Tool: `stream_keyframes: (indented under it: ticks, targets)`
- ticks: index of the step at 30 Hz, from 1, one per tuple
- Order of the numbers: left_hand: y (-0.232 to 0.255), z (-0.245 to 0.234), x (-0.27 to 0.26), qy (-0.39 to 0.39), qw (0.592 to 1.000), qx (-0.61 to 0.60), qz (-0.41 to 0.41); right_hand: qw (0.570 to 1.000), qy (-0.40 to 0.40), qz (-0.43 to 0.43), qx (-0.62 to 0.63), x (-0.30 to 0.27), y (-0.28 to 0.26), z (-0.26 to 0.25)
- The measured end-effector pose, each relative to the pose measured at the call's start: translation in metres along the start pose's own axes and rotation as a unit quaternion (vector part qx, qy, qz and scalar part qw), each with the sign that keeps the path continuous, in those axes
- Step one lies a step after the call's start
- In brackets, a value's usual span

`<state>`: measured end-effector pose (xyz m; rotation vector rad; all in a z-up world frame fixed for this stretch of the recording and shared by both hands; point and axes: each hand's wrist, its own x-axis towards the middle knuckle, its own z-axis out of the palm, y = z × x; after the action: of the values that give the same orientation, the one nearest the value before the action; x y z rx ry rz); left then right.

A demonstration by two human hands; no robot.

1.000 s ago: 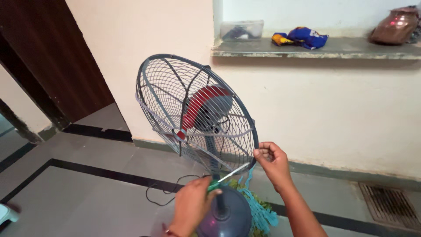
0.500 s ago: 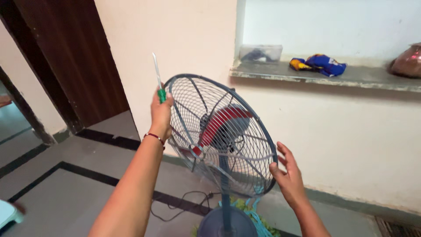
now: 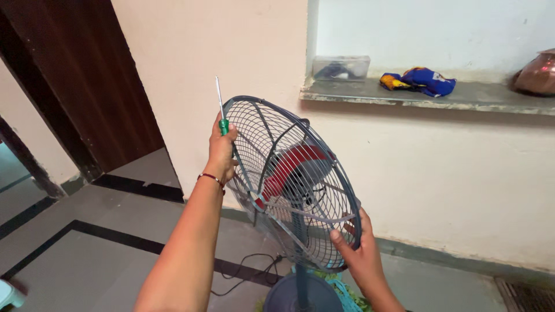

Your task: The person uses a screwdriver to tighten screws on the front grill of a standing electric fan. They rotate the fan head to access different screw locations and continue tightening throughout the clip.

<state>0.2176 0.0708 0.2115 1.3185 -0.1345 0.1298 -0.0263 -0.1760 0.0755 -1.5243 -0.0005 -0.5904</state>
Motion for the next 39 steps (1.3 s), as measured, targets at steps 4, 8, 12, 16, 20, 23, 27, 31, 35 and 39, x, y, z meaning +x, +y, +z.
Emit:
stream_keyframes:
  ticks: [4, 8, 12, 16, 20, 23, 27, 31, 35, 39]
  targets:
    - [-0.006, 0.001, 0.005, -0.023, 0.999, -0.027, 0.005, 0.999, 0.033, -0.023, -0.037, -0.014, -0.002, 0.010]
    - [-0.012, 0.003, 0.013, -0.043, 0.998, -0.038, 0.017, 0.996, 0.080, -0.025, -0.036, -0.028, 0.003, 0.027]
    - [-0.021, 0.007, 0.021, -0.020, 0.999, 0.000, 0.028, 0.989, 0.125, -0.029, -0.071, -0.031, 0.005, 0.030]
    - [-0.036, 0.007, 0.015, 0.006, 0.988, 0.024, 0.149, 0.992, 0.101, 0.051, -0.056, -0.021, 0.003, 0.010]
    - [-0.049, 0.004, -0.020, 0.006, 0.981, 0.002, 0.195, 0.998, 0.034, -0.008, -0.057, -0.020, 0.012, -0.006]
    - [-0.058, 0.001, -0.073, 0.055, 0.988, 0.060, 0.127, 1.000, -0.002, 0.001, -0.013, -0.017, 0.019, -0.025]
    - [-0.077, -0.007, -0.169, 0.083, 0.954, 0.233, 0.167, 0.991, 0.018, 0.127, 0.046, -0.021, 0.026, -0.058]
    - [-0.103, -0.004, -0.263, 0.052, 0.973, 0.198, 0.109, 0.990, -0.008, 0.135, 0.032, -0.027, 0.031, -0.074]
    - [-0.117, 0.010, -0.330, 0.005, 0.936, 0.277, 0.219, 0.993, -0.028, 0.111, 0.022, -0.027, 0.036, -0.076]
    - [-0.114, 0.020, -0.352, -0.010, 0.929, 0.326, 0.177, 0.995, -0.037, 0.086, 0.019, -0.027, 0.039, -0.075]
